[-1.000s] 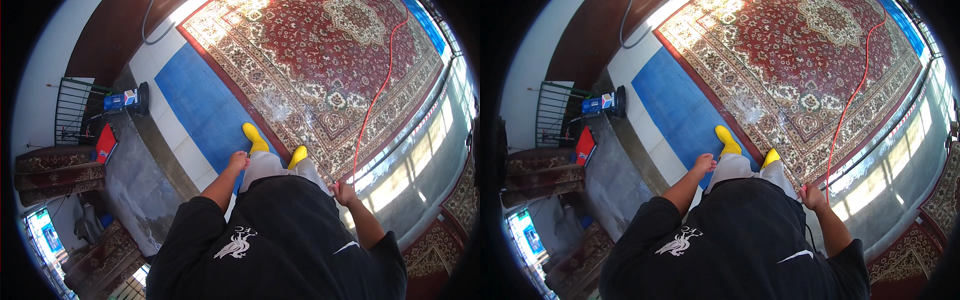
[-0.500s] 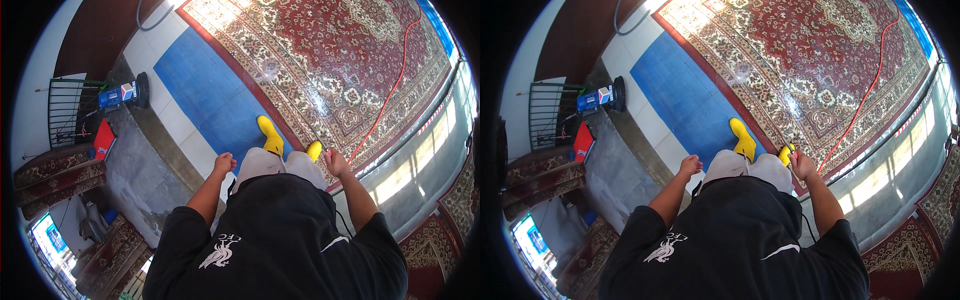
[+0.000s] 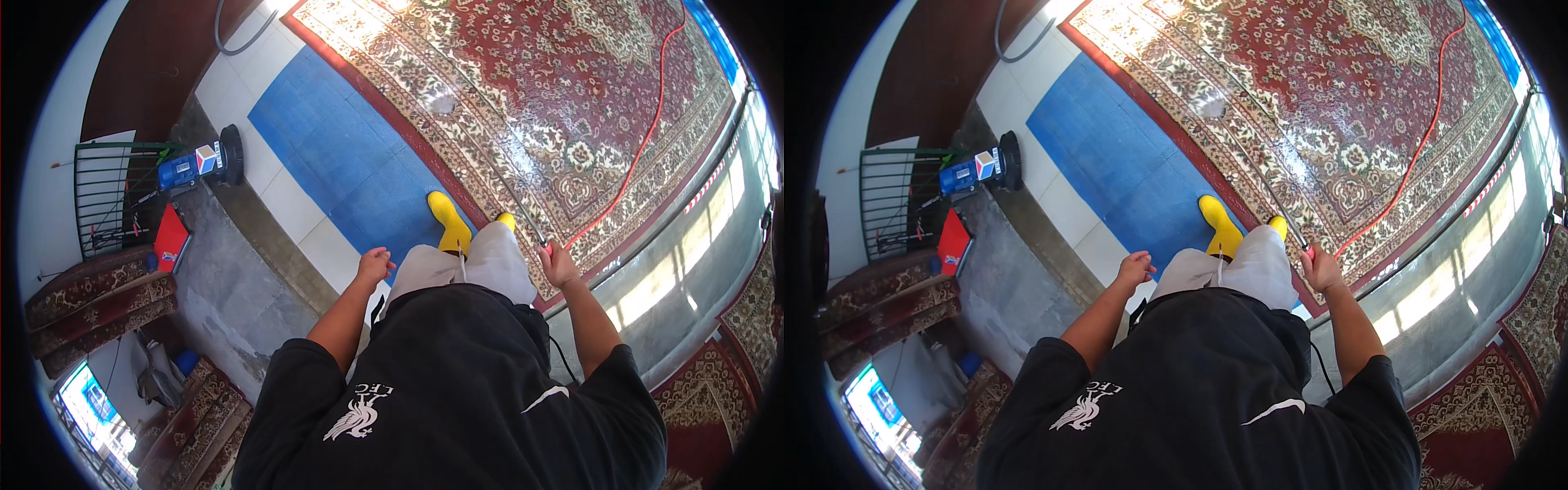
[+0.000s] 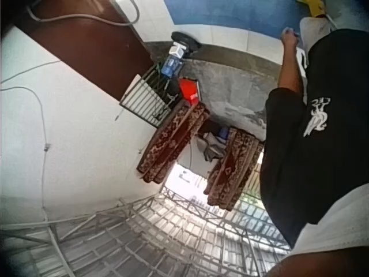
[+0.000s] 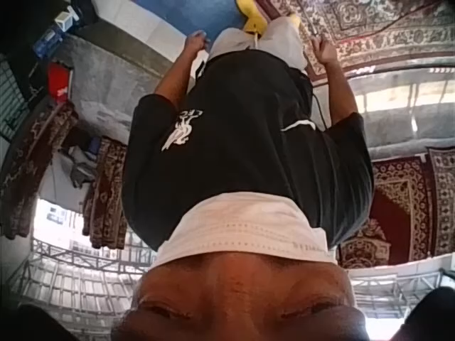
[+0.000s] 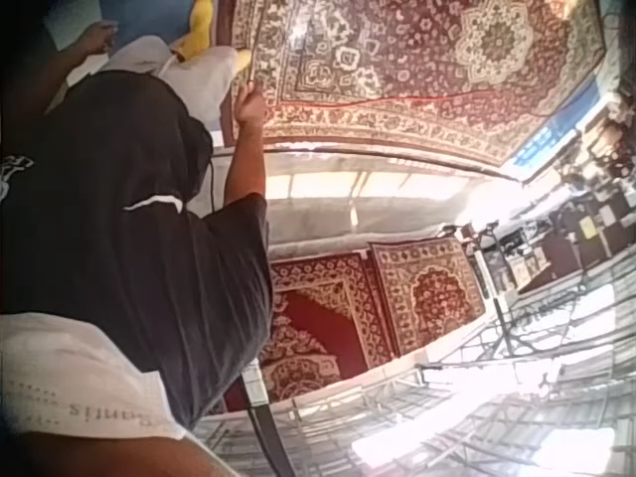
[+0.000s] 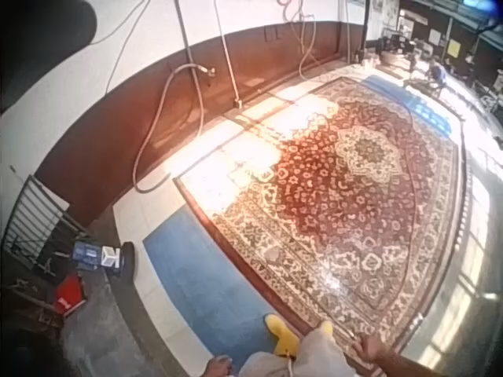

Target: Cleaning a rug using a water hose spray nozzle.

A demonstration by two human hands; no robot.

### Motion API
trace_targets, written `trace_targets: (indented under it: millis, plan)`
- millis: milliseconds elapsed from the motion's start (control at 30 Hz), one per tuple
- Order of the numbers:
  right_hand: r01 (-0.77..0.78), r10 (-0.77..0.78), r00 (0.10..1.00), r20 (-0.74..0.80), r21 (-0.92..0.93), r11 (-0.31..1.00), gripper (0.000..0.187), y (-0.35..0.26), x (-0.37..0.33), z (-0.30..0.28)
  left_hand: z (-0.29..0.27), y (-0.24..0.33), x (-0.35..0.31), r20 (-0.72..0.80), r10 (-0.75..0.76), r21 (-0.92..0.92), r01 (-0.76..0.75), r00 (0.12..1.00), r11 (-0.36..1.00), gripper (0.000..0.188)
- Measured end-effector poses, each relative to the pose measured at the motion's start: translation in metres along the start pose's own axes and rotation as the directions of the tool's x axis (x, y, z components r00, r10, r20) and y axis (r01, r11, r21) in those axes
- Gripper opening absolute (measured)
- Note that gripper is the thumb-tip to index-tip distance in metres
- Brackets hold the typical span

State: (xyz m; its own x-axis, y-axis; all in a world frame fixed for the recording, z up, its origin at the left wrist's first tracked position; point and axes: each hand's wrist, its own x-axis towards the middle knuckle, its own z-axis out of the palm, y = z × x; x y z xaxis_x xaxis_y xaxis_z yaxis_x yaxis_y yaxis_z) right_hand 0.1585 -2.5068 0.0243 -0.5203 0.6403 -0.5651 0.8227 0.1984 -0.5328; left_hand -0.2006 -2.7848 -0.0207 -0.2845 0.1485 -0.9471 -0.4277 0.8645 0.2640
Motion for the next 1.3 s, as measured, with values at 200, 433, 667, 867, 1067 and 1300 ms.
trace_targets:
  millis: [200,433,667,867,1067,1300]
  plan:
    - [-0.07,0.071,0.997,0.023,-0.064,0.996,0.038,0.021,-0.013,0.004,0.005,0.022,-0.003,-0.083,0.042,-0.01,-0.043,0.996,0.999,0.044]
    - [-0.061,0.064,0.996,0.061,-0.044,0.997,0.039,0.002,0.034,-0.002,-0.008,0.037,-0.011,-0.052,0.036,-0.025,-0.037,0.998,0.999,0.057]
    - [-0.047,0.046,0.997,0.065,0.012,0.999,0.038,-0.01,0.102,-0.012,-0.028,0.052,0.002,-0.091,-0.022,-0.082,0.015,0.996,0.997,0.046]
    - [-0.047,0.05,0.994,0.099,-0.027,0.999,0.039,-0.055,0.155,-0.044,-0.034,0.105,0.01,-0.035,-0.027,-0.019,0.027,0.999,0.999,0.04]
    - [0.009,-0.009,0.995,0.104,0.004,1.0,0.039,-0.08,0.214,-0.069,-0.012,0.19,0.007,-0.101,0.057,-0.052,-0.063,0.993,0.997,0.043]
    - [0.062,-0.068,0.992,0.108,0.061,0.996,0.039,-0.1,0.253,-0.09,0.003,0.225,0.016,-0.126,0.215,-0.19,-0.236,0.968,0.953,0.054]
